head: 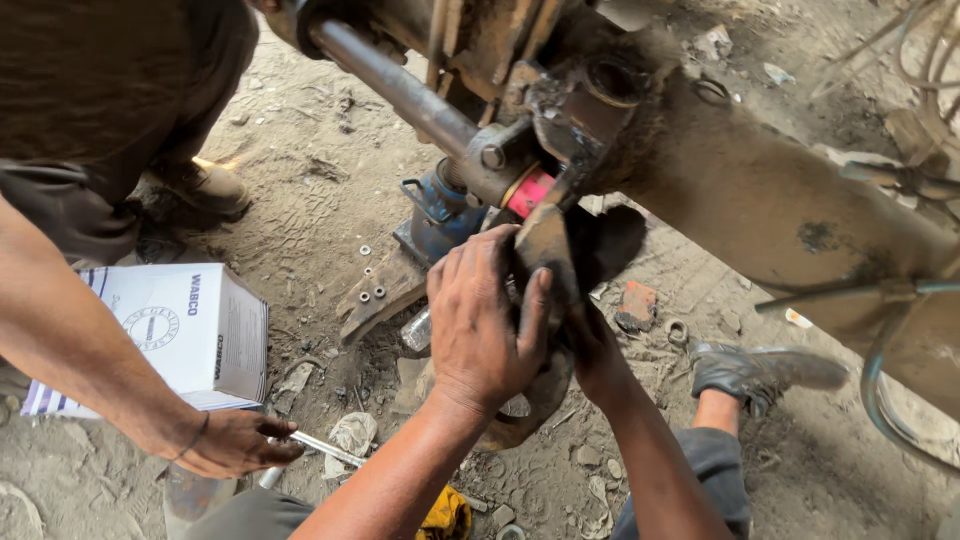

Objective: The person installs a new bushing into a vehicle's leaf spring suspension assembly. They align the bushing with the mounting hole, insert it, and adjust the surrounding metal bracket to secure the part in place.

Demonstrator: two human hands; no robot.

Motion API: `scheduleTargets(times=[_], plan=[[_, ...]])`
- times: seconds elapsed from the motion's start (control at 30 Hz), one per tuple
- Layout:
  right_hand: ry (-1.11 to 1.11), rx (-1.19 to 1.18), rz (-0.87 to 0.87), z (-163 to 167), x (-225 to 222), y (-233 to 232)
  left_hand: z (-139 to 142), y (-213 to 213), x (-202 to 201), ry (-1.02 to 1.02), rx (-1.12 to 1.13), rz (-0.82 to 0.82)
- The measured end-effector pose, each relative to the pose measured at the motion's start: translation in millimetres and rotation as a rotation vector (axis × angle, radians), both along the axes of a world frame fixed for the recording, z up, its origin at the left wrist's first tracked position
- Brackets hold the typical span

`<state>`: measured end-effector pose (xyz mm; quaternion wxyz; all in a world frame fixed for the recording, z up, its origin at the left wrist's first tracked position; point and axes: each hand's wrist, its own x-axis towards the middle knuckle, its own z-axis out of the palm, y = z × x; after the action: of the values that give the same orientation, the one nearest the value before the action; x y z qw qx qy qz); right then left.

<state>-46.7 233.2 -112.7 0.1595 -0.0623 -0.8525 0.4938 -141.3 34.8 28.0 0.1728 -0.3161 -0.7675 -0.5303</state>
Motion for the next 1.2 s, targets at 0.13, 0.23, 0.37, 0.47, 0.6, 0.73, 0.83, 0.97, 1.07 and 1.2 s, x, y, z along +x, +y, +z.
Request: scheduleTargets(times=[0.13,0.23,0.37,0.47,0.6,0.73,0.83,0.97,1.07,1.2], plan=[[-0.096,-0.102,-0.045,-7.8,-6.9,-0.3,1.4,2.1,-1.1,0.014,-0.007,-0.007],[0.144,0.154,0.100,-16.4,-7.4,0.8,1.8,3.5,-1.0,0.003,-0.025,-0.015],[0.108,-0.058,0.188,-18.0,-8.2,3.5,-0.2,6.6,-1.1,0.018,-0.041,-0.024],[0.064,-0.146,0.205,-14.5,-17.9,4.8,-1.9,9.1,0.4,0.006,-0.079,-0.008],[0.010,-0.424,0.223,-7.9,-30.9,2.9,-1.7,11.5,3.7,0.045,-0.068,-0.005],[-0.006,-0.331,0.196,5.4,-21.7,-8.4,0.0,11.6,2.5,0.012,-0.042,-0.027],[-0.068,-1.149,0.054,11.6,-9.9,-26.1,-0.5,9.6,-3.5,-0.079,0.064,-0.100],[0.000,-0.479,0.034,6.4,13.1,-34.8,-6.1,5.5,-15.0,-0.583,0.154,-0.137],[0.032,0.552,0.008,0.2,24.6,-29.9,-11.8,4.3,-24.8,-0.370,0.326,-0.200],[-0.038,-0.519,0.082,13.4,27.8,-50.1,-17.5,1.7,-29.0,-0.392,0.338,-0.171]])
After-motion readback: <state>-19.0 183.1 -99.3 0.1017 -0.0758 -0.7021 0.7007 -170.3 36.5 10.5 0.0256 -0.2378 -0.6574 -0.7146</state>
